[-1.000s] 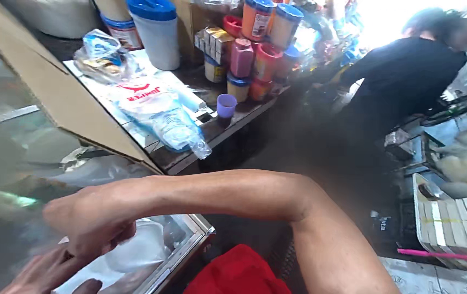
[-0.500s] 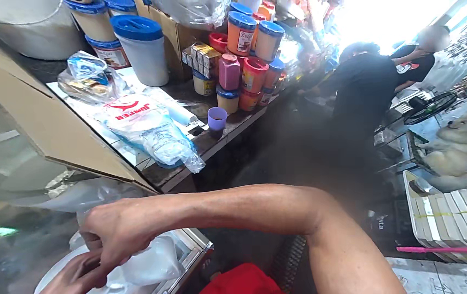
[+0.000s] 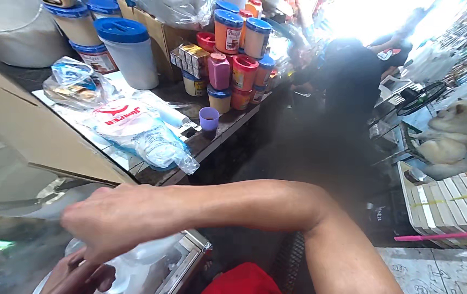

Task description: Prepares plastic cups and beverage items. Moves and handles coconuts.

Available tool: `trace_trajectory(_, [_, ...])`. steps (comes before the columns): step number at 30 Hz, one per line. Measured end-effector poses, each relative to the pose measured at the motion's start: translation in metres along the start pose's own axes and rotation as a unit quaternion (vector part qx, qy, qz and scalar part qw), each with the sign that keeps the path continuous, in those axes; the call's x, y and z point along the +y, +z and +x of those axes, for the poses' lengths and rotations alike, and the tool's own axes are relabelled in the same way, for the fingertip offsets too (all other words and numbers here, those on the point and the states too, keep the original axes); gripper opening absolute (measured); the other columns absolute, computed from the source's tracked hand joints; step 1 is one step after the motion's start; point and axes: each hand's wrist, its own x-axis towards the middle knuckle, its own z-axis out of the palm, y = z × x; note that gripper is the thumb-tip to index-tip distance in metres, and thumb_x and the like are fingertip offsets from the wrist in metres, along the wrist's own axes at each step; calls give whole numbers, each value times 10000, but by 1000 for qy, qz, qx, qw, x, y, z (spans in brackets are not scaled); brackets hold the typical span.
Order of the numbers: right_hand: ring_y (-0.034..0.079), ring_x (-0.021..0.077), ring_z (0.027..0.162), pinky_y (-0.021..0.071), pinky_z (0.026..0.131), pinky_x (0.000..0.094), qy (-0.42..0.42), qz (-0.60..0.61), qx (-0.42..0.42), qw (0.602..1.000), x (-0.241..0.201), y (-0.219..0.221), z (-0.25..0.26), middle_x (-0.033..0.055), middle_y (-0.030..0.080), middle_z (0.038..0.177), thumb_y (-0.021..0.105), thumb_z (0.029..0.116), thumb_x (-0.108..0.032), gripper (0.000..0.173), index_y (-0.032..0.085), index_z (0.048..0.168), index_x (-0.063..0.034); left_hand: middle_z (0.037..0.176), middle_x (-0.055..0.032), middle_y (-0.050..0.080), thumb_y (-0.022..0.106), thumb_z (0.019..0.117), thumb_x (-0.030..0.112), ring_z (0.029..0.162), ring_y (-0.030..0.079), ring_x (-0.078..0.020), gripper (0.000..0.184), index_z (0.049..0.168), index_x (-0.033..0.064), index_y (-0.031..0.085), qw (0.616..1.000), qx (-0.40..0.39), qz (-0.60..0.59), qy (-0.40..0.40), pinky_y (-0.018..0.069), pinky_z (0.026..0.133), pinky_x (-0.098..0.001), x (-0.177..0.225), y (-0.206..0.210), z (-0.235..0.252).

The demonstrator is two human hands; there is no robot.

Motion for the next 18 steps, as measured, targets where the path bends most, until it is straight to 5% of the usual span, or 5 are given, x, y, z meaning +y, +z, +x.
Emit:
trace_trajectory(4, [664,248,845,548,691,444,-1,-27,15,1000,-7,-1,-3,102,681,918,772,885,-199,287,680,1088,-19,1358,30,516,703,906,235,1036,581,-11,450,1321,78,622,998,12,63,0,527,861,-224,5,4,1])
trace_trajectory(10, [538,116,524,445,436,276,62,92,-84,990,2,-15,1,58,577,714,734,938,-163,229,642,1043,18,1393,-96,452,619,946,236,1034,581,-14,525,1408,-6,555,988,10,152,-8,540,842,-196,15,13,2])
trace_trajectory(18, [513,106,510,426,447,270,15,176,-107,979,23,2,3,69,584,699,707,948,-110,139,660,939,21,1436,65,505,640,991,371,994,603,-8,468,1428,206,604,999,-1,-8,54,535,810,-180,-6,10,-4])
